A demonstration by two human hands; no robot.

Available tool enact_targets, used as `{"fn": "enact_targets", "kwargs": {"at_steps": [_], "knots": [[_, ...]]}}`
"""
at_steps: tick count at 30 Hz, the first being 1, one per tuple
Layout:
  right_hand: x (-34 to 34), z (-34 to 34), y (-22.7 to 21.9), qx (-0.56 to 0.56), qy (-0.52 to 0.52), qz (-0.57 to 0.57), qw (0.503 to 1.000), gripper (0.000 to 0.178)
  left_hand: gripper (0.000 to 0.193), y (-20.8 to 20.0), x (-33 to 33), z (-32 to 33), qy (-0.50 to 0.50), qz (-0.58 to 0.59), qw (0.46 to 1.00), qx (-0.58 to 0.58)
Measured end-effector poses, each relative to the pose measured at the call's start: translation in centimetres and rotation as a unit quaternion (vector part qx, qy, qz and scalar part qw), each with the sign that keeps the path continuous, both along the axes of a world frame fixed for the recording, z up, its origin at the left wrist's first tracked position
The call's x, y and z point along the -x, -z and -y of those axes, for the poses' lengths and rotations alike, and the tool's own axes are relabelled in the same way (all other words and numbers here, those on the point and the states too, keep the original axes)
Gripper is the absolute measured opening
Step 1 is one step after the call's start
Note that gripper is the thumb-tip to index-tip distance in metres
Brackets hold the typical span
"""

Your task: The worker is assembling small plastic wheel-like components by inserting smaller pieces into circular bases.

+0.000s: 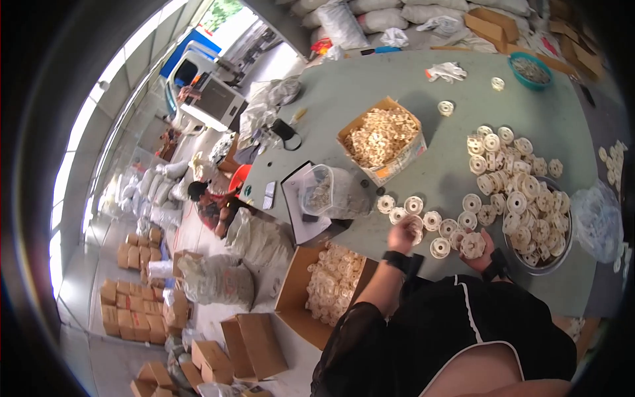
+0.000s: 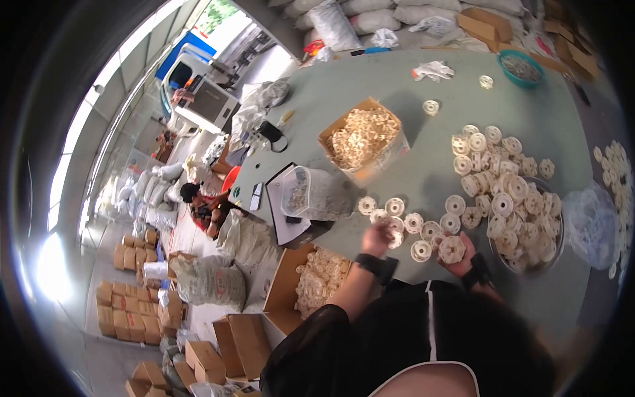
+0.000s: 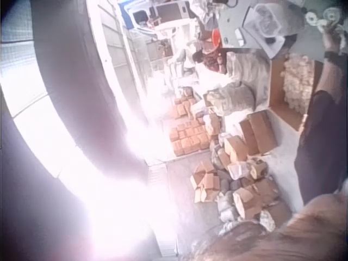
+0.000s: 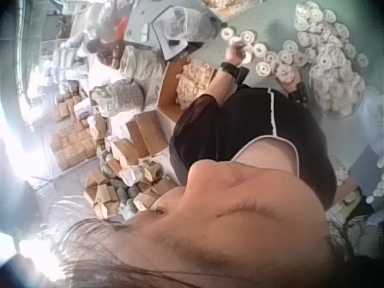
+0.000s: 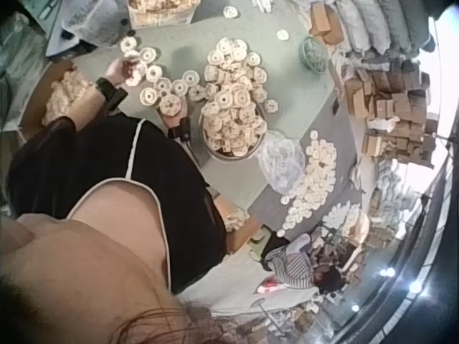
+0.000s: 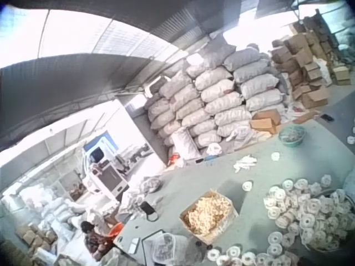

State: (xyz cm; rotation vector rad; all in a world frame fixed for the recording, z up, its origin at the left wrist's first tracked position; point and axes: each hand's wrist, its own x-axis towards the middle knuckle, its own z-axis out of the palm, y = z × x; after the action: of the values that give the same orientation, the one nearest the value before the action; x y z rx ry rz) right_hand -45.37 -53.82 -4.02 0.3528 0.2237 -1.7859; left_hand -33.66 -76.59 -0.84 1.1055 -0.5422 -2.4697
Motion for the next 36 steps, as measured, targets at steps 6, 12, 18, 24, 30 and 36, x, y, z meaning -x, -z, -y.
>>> {"fn": "enact_targets", "kwargs": {"at_steps": [6,12,18,24,30,36], "knots": [[1.2,2.2,-0.6,-0.028,-0.04,0.012,0.999,0.043,0.01,-4.7,-6.6,17.1,-0.324,0.017,0.914,0.244],[0.7,0.5,0.4,-0.053,-0.023,0.005,0.998,0.044,0.013,-8.7,-6.8,23.6,-0.408,0.124,0.882,0.2],[-1.1,0.4,-1.2,-0.115,-0.037,-0.046,0.992,0.042,0.02,-3.2,-8.0,25.1,-0.067,0.59,0.417,0.688],[-0.6,0.3,-0.5,-0.138,-0.037,-0.031,0.989,0.042,0.027,-5.0,-1.0,9.3,-0.012,0.176,0.624,0.761],[-1.5,1.3,0.8,-0.121,0.016,-0.132,0.984,0.048,0.064,-3.2,2.8,-9.3,0.351,-0.122,0.607,0.703],[-0.1,0.1,2.8,-0.232,-0.12,-0.04,0.965,0.043,0.055,-3.9,2.6,-10.8,0.388,0.001,0.628,0.674]]}}
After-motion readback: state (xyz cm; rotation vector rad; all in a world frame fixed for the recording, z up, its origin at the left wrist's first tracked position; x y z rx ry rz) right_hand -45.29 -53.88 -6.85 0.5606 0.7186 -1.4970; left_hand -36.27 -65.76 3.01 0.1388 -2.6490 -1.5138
